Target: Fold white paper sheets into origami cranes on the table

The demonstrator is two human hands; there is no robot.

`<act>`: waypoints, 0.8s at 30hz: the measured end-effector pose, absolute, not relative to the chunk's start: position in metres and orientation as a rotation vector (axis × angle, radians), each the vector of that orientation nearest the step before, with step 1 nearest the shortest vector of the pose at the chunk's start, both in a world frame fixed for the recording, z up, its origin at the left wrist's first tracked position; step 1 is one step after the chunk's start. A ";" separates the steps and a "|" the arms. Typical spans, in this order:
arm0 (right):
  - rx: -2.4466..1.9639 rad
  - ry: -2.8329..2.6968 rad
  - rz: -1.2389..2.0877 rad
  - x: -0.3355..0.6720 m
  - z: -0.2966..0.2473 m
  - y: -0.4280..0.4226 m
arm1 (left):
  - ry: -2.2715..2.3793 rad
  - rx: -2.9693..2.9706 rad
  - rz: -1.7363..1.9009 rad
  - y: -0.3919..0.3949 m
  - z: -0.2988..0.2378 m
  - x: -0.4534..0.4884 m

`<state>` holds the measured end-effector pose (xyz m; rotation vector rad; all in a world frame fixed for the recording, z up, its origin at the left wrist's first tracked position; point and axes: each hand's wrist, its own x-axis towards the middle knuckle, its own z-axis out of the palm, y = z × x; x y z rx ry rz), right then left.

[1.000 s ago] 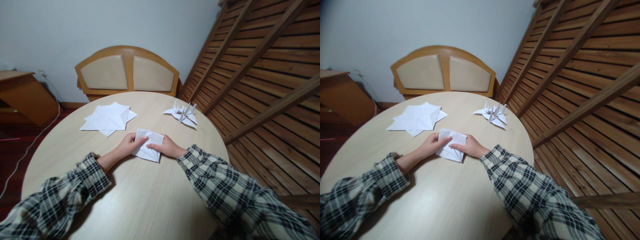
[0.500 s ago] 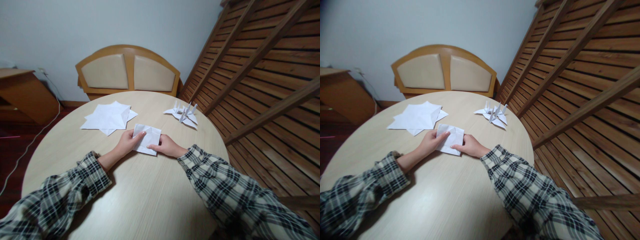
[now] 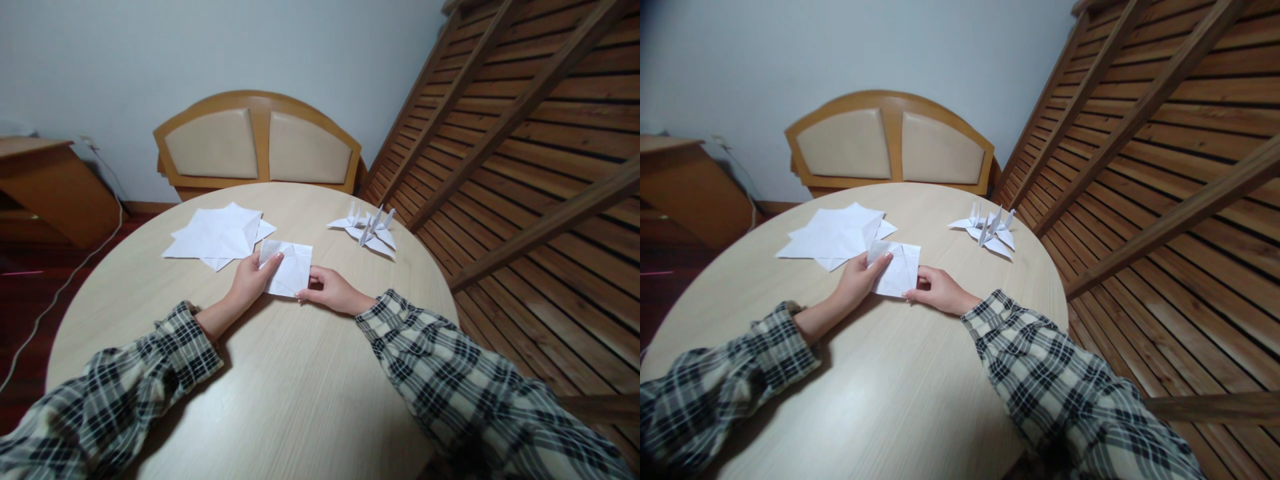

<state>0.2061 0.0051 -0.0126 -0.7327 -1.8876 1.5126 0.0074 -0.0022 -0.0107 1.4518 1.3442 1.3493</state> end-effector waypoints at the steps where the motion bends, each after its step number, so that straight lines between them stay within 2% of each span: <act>1: -0.725 -1.906 1.490 0.207 -0.013 0.005 | 1.344 1.449 1.352 -0.002 -0.011 0.007; 9: -0.720 -1.977 1.200 0.210 -0.015 0.006 | 1.374 1.441 1.429 0.005 -0.011 -0.002; 15: -0.795 -1.843 0.972 0.213 -0.012 0.011 | 1.263 1.460 1.219 0.002 -0.013 -0.001; 24: -0.840 -1.912 1.046 0.210 -0.009 0.007 | 1.207 1.666 0.941 -0.007 -0.007 0.005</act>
